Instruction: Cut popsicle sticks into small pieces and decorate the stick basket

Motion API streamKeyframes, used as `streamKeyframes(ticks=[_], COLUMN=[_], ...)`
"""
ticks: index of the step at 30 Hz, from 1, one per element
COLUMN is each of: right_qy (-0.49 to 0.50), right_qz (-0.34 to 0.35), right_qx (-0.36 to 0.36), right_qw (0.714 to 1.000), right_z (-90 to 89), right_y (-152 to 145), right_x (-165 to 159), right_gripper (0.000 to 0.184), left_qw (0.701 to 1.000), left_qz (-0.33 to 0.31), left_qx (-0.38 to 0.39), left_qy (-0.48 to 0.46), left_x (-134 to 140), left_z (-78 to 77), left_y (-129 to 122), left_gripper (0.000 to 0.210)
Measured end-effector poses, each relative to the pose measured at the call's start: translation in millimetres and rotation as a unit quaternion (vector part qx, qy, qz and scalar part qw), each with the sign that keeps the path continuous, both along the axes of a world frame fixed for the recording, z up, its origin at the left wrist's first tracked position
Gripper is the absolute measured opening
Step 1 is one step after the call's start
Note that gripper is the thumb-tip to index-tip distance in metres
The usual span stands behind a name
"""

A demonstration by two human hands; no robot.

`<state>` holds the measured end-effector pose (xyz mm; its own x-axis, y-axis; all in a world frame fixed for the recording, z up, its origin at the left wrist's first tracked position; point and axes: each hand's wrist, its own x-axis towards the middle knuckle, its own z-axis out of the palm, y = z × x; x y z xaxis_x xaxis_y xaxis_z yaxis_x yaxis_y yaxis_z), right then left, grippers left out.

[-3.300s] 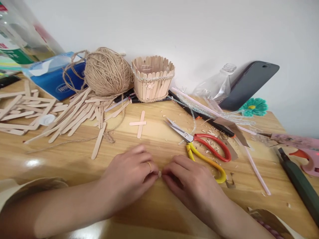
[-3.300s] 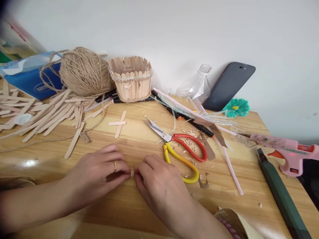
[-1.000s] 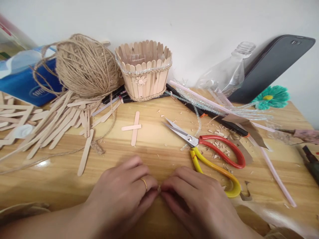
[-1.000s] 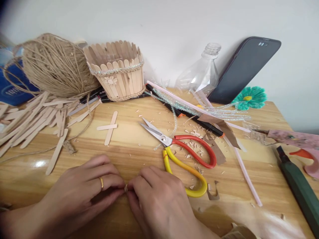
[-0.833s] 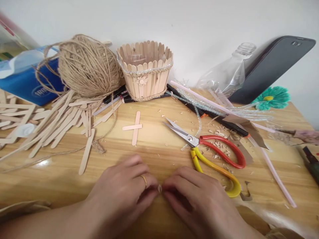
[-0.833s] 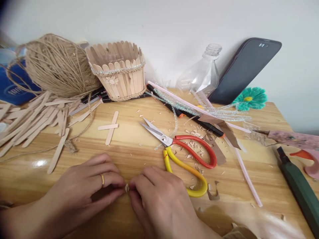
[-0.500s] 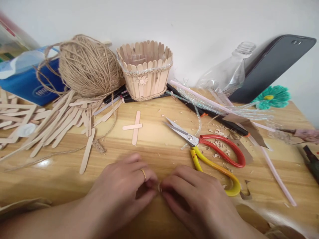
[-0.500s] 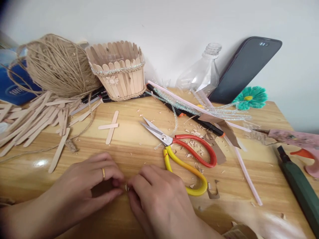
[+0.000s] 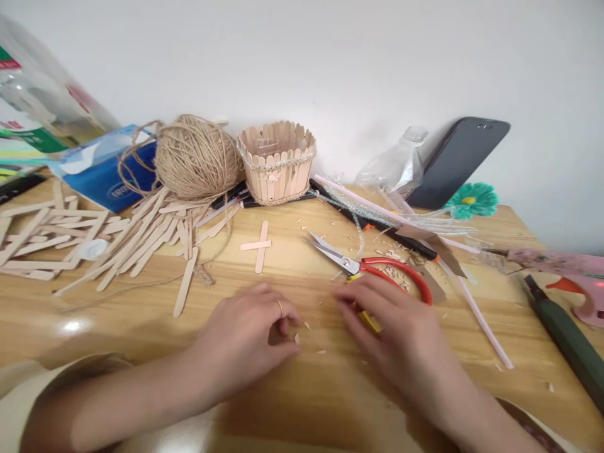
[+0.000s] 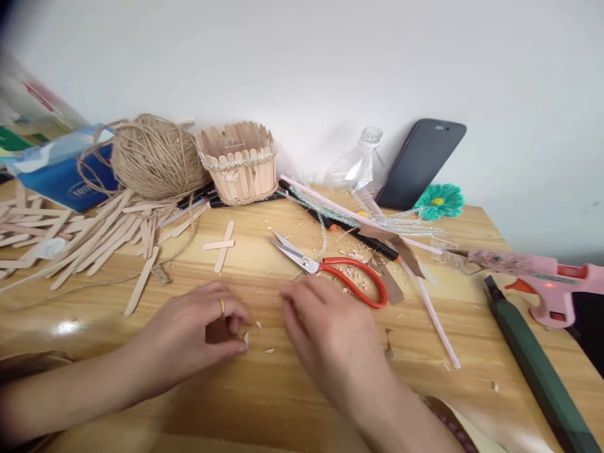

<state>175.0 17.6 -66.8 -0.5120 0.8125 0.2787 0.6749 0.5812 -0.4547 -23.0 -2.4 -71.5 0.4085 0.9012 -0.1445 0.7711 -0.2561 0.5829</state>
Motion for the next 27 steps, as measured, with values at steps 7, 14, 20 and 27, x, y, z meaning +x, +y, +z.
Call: streamKeyframes(ticks=[7,14,20,27], right_qy=[-0.152,-0.179,-0.115,0.016], right_qz=[-0.109,-0.097,-0.116,-0.208], right_qx=[0.061,0.047,0.035,0.031], right_qw=[0.981,0.978,0.986,0.977], right_z=[6.7,-11.2,-16.9,-8.2], right_y=[4.3,-4.8,7.4,6.2], right_x=[37.3,43.2,39.8,46.1], right_gripper=[0.023,0.03,0.037,0.039], left_qw=[0.999,0.975,0.901,0.846], left_qz=[0.016,0.117,0.239,0.275], left_qx=[0.016,-0.06,-0.135,-0.128], left_qy=[-0.029,-0.177,-0.336,-0.438], left_x=[-1.4,-3.3,-2.5,4.6], left_z=[-1.5,-6.9,12.7,28.2], left_y=[-6.1,-2.2,-0.6,-15.8], left_gripper=[0.009,0.005,0.009,0.012])
